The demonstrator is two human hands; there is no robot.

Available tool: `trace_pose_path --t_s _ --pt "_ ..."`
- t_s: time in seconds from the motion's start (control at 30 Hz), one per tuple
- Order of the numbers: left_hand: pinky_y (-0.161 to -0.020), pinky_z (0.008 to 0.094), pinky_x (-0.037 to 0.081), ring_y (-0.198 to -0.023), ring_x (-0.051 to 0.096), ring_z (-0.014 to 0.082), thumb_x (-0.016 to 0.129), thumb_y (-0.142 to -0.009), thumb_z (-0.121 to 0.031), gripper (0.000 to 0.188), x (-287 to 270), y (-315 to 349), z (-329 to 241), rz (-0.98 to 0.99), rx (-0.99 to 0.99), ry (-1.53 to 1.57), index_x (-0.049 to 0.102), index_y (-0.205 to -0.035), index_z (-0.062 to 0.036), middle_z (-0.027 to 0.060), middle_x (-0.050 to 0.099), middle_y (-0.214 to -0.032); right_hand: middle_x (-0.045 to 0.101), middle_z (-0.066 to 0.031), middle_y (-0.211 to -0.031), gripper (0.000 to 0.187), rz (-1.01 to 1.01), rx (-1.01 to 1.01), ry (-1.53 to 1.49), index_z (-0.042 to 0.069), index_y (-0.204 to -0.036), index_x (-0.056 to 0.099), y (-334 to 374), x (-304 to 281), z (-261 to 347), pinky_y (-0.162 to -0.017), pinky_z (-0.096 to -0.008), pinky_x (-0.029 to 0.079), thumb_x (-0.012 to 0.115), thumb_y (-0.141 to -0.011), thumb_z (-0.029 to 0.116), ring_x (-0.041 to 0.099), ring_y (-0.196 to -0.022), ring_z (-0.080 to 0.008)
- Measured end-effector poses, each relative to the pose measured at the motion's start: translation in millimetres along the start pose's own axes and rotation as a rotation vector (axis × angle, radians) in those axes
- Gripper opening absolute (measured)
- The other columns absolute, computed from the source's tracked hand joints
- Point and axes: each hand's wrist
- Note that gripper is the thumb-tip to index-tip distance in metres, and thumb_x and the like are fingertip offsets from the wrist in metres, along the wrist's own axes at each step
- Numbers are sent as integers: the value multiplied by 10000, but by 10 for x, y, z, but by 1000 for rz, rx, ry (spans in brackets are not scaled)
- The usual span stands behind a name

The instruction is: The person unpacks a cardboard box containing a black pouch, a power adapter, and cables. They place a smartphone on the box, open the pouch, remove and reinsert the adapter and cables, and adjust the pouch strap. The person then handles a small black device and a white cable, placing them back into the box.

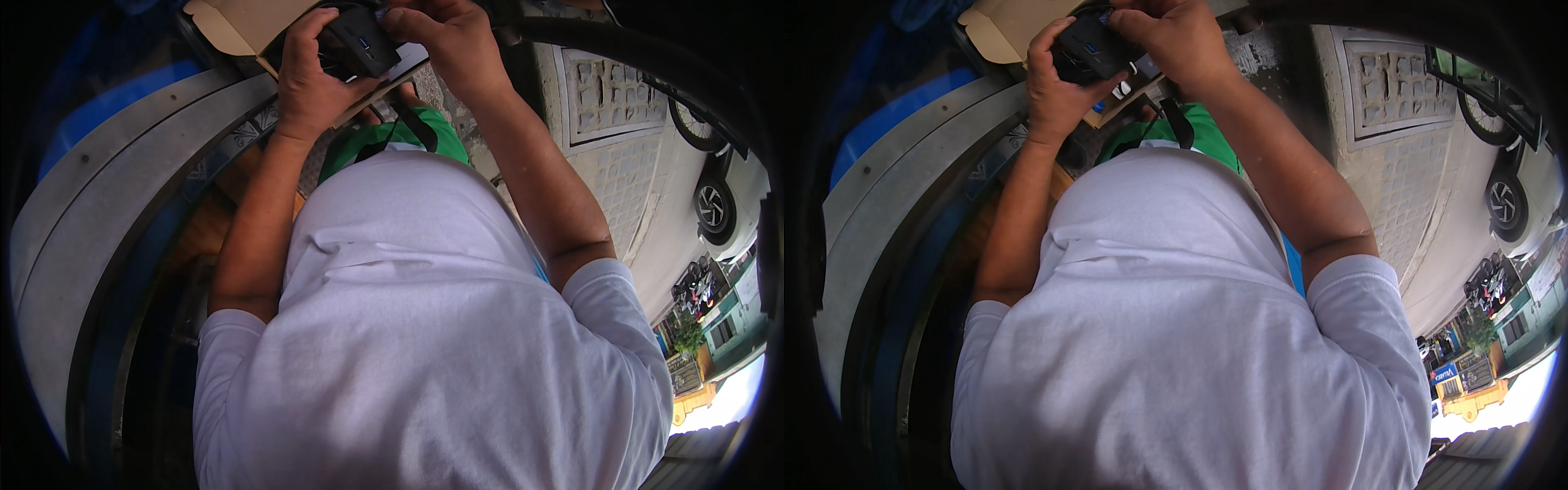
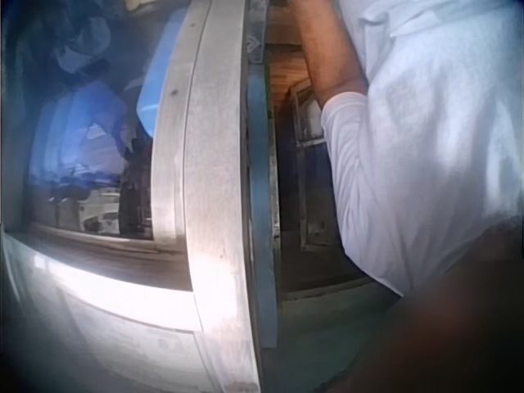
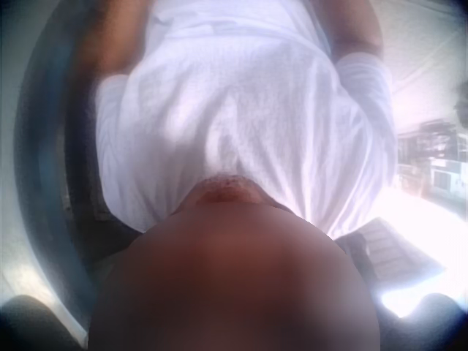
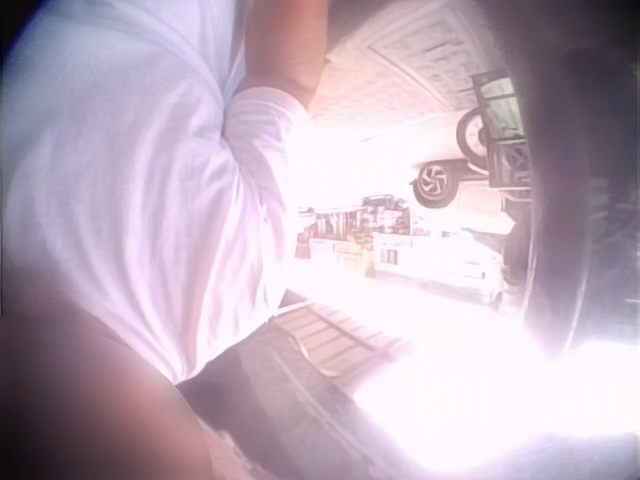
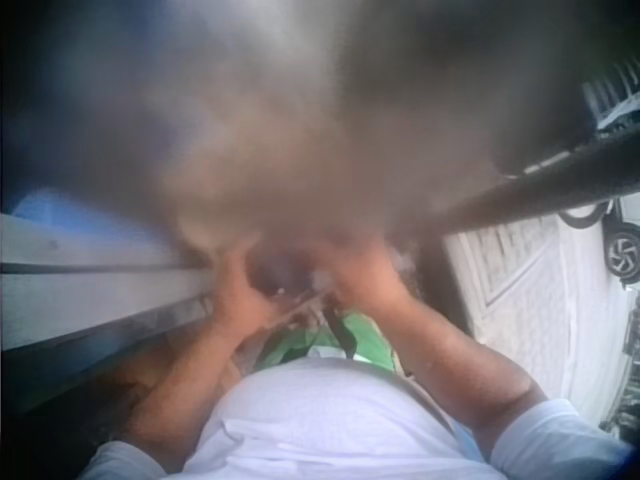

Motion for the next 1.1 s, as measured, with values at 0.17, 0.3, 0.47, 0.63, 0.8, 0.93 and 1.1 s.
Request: trace_pose_path --t_s 0.17,0.3,0.47,0.63,0.8,0.93,1.1 --pt "-1002 345 531 -1185 621 237 927 -682 -103 927 6 57 44 79 -108 224 367 -1420 -85 128 576 -1321 718 -161 -1091 274 27 137 -101 18 -1138 711 -55 39 -111 -827 -388 548 678 -914 172 687 -946 -276" --pt "-1045 335 491 -1230 580 207 863 -727 -25 950 -67 65 50 275 -361 529 324 -1509 -63 100 547 -1376 712 -166 -1107 314 4 414 -292 53 -1200 687 -77 -6 -91 -845 -394 548 683 -912 176 686 -963 -294" --pt "-1114 323 410 -1313 500 187 805 -781 -28 910 -119 32 19 262 -497 878 317 -1548 -68 77 514 -1426 691 -173 -1123 327 -80 -161 697 107 -1218 686 -54 241 -269 -870 -436 538 658 -895 149 675 -1010 -324" --pt "-1013 316 492 -1186 578 143 862 -756 -94 901 -113 22 10 236 -501 755 394 -1526 -99 78 573 -1360 690 -164 -1113 281 43 -164 414 114 -1190 693 -85 302 -358 -867 -447 532 612 -922 136 673 -1018 -324" --pt "-1062 301 452 -1181 586 128 838 -771 -37 748 -282 -23 73 321 -455 704 522 -1449 -44 58 637 -1296 723 -141 -1065 228 75 219 -190 47 -1129 710 -120 108 -296 -827 -394 544 632 -972 193 687 -945 -267" --pt "-1025 296 478 -1132 610 126 843 -790 -93 684 -361 -26 77 371 -509 771 566 -1414 -57 46 666 -1241 733 -145 -1071 258 85 81 -235 36 -1138 721 -157 35 -300 -817 -366 552 658 -972 222 693 -944 -238" --pt "-955 273 503 -1063 625 127 853 -819 -232 576 -373 -23 138 354 -662 882 638 -1328 -71 32 689 -1155 733 -153 -1120 273 133 -17 -9 62 -1178 722 -238 -57 -322 -851 -389 548 656 -969 225 695 -992 -269"
Point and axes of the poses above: each hand's wrist, its own y-axis away from the middle knuckle, its own x-axis out of the palm, z = x × y
